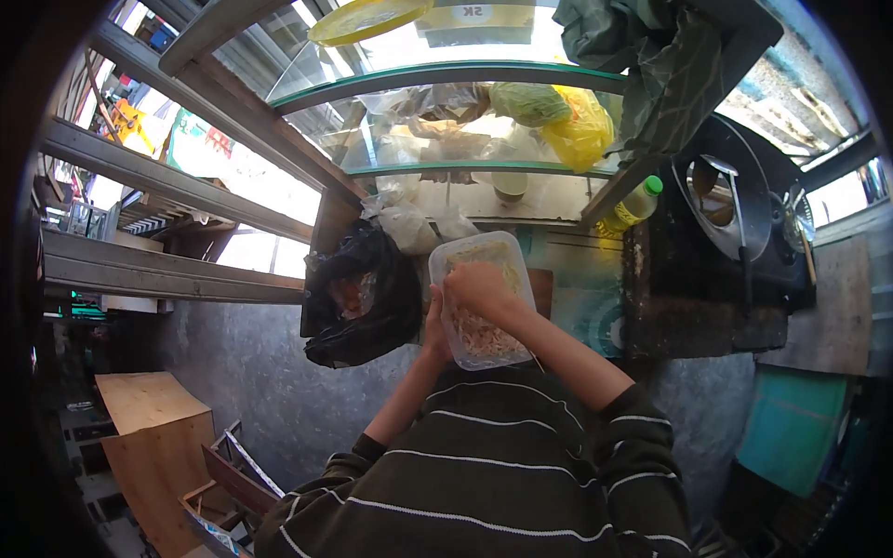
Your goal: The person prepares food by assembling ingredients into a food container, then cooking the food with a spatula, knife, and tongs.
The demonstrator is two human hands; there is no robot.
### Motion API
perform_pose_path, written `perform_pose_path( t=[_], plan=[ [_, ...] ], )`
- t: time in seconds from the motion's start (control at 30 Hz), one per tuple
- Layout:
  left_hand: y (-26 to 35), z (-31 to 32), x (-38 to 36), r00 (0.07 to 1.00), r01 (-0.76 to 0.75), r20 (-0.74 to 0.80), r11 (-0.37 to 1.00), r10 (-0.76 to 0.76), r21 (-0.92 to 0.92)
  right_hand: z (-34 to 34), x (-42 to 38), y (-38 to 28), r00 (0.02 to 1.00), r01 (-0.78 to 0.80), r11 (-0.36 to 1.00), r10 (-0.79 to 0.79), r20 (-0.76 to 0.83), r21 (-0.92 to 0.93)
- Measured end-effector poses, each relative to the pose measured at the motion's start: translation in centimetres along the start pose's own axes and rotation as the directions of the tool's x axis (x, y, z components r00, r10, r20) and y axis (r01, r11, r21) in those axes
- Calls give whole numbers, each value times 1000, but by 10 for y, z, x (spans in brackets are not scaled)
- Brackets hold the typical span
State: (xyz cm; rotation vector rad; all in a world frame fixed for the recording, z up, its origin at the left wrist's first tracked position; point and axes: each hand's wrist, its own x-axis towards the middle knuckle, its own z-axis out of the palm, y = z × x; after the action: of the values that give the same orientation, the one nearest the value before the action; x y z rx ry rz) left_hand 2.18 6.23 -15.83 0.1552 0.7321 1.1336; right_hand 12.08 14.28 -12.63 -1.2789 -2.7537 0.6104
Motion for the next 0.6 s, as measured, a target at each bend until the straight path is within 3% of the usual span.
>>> perform_pose_path(
  t=[0.07, 0.17, 0.37, 0.53, 0.6],
  plan=[
    [2, -4, -5, 1000, 28, 8, 999, -28, -20, -1, 0, -4, 999, 49, 999, -49, 13, -15],
    [4, -3, -12, 998, -45, -50, 999, 45, 4, -8, 3, -9, 986, 157, 988, -157, -63, -6],
    [7, -18, -21, 999, -24, -42, 987, 18, -157, -20, 13, -24, 982, 168, 978, -157, -102, 119],
    [3, -31, -20, 997, -61, -49, 993, 56, -105, 17, 31, -20, 944, 329, 940, -328, 26, -88],
    [3, -35, -21, 995, -80, -72, 994, 74, -72, 14, 31, -22, 938, 347, 935, -344, 49, -79]
  ],
)
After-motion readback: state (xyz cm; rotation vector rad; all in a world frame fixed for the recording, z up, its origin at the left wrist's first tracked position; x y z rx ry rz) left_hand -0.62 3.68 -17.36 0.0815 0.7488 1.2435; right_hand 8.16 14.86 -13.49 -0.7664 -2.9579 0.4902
